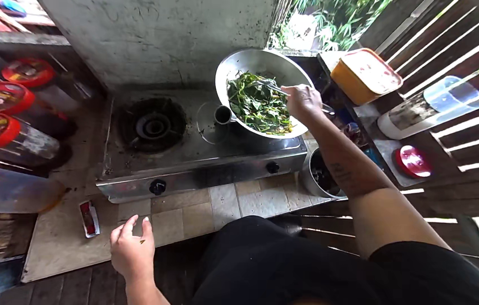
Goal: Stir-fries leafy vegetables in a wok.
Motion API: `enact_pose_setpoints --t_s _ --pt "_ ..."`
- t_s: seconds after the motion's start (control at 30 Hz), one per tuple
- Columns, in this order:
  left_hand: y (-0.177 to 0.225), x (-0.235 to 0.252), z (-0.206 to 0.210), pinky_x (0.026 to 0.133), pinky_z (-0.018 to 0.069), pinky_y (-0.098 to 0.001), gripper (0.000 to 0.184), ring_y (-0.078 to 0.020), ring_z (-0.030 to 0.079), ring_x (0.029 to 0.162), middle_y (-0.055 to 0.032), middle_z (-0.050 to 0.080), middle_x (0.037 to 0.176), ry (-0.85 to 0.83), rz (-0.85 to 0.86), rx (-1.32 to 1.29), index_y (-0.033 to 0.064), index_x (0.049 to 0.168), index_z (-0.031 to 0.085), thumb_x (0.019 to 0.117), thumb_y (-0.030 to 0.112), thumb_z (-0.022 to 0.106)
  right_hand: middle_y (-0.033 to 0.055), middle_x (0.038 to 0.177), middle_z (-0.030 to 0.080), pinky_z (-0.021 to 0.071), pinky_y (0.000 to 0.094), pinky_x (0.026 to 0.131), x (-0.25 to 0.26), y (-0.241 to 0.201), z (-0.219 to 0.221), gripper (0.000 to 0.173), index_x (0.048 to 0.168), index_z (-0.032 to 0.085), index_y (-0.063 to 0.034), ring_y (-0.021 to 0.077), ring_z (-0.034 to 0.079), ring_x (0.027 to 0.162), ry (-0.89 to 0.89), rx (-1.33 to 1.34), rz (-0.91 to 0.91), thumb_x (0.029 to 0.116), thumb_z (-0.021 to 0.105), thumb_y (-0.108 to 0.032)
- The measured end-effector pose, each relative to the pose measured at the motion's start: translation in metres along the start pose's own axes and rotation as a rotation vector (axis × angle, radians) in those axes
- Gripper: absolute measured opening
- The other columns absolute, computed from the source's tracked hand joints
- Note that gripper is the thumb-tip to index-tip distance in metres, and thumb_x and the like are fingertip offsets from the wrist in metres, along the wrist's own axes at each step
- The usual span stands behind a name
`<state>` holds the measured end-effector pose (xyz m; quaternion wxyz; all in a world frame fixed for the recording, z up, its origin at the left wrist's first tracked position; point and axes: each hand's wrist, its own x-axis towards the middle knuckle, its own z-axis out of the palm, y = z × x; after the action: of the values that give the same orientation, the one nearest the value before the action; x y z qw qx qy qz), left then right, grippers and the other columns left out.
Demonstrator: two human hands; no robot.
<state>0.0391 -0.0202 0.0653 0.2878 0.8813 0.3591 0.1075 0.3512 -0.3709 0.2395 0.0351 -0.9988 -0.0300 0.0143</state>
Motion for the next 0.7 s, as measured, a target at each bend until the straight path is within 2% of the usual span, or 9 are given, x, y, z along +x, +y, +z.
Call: enact_pose_setpoints --t_s 0.07,0.13,0.3,0.4,0.5,0.6,0.7 --pt "0.003 0.002 0.001 0.101 0.0468 -0.0611 0.034 -0.0464 0.061 0.120 -0.0304 0.063 0.128 0.004 0.018 -0.001 -0.0030 0.125 0.069 0.1006 0.020 0.065 0.0220 0.127 0.069 0.0495 0.0661 0.096 0.002 0.002 0.007 0.046 0.145 0.061 -0.0238 0.0443 0.065 0.120 -0.026 -0.026 -0.045 0.1030 0.051 -0.010" --pt "0.003 0.004 0.002 0.100 0.0468 -0.0618 0.034 -0.0466 0.061 0.120 -0.0304 0.063 0.128 0.009 0.021 -0.004 -0.0028 0.125 0.069 0.1005 0.020 0.064 0.0197 0.130 0.069 0.0469 0.0669 0.101 -0.012 0.008 -0.009 0.045 0.144 0.063 -0.0236 0.0432 0.063 0.124 -0.087 -0.050 -0.062 0.1034 0.051 -0.010" --pt "-0.001 0.005 -0.002 0.100 0.0467 -0.0618 0.034 -0.0476 0.061 0.120 -0.0317 0.062 0.129 0.013 0.006 -0.005 -0.0033 0.125 0.069 0.1009 0.020 0.064 0.0165 0.128 0.071 0.0479 0.0665 0.099 -0.041 0.018 -0.052 0.041 0.136 0.070 -0.0248 0.0413 0.063 0.123 -0.154 -0.164 -0.004 0.1021 0.053 -0.010" --pt "-0.001 0.004 -0.002 0.099 0.0473 -0.0617 0.034 -0.0473 0.061 0.119 -0.0316 0.062 0.128 0.017 0.010 0.002 -0.0034 0.125 0.069 0.1006 0.020 0.064 0.0183 0.128 0.070 0.0472 0.0671 0.099 -0.030 0.007 -0.036 0.040 0.136 0.070 -0.0210 0.0421 0.063 0.124 -0.135 -0.133 -0.009 0.1010 0.054 -0.009" --pt "0.001 0.003 -0.002 0.101 0.0467 -0.0609 0.035 -0.0466 0.061 0.120 -0.0310 0.062 0.129 0.009 0.012 -0.002 -0.0034 0.126 0.068 0.1008 0.021 0.064 0.0169 0.129 0.070 0.0465 0.0674 0.101 -0.015 0.011 -0.017 0.042 0.139 0.068 -0.0239 0.0416 0.063 0.124 -0.105 -0.077 -0.041 0.1014 0.054 -0.012" --pt "-0.003 0.003 -0.003 0.100 0.0474 -0.0604 0.035 -0.0465 0.061 0.119 -0.0309 0.062 0.128 0.026 0.014 -0.005 -0.0035 0.125 0.069 0.1004 0.021 0.065 0.0162 0.127 0.072 0.0454 0.0731 0.096 -0.014 0.032 -0.050 0.035 0.130 0.073 -0.0307 0.0451 0.063 0.121 -0.066 -0.061 -0.060 0.1010 0.059 -0.018" --pt "-0.006 0.001 -0.004 0.101 0.0467 -0.0621 0.037 -0.0481 0.060 0.121 -0.0322 0.061 0.131 0.000 -0.009 -0.001 -0.0040 0.128 0.067 0.1011 0.021 0.063 0.0168 0.122 0.072 0.0440 0.0713 0.096 -0.022 0.039 -0.093 0.030 0.125 0.076 -0.0256 0.0438 0.065 0.116 -0.021 -0.150 -0.274 0.1028 0.059 -0.015"
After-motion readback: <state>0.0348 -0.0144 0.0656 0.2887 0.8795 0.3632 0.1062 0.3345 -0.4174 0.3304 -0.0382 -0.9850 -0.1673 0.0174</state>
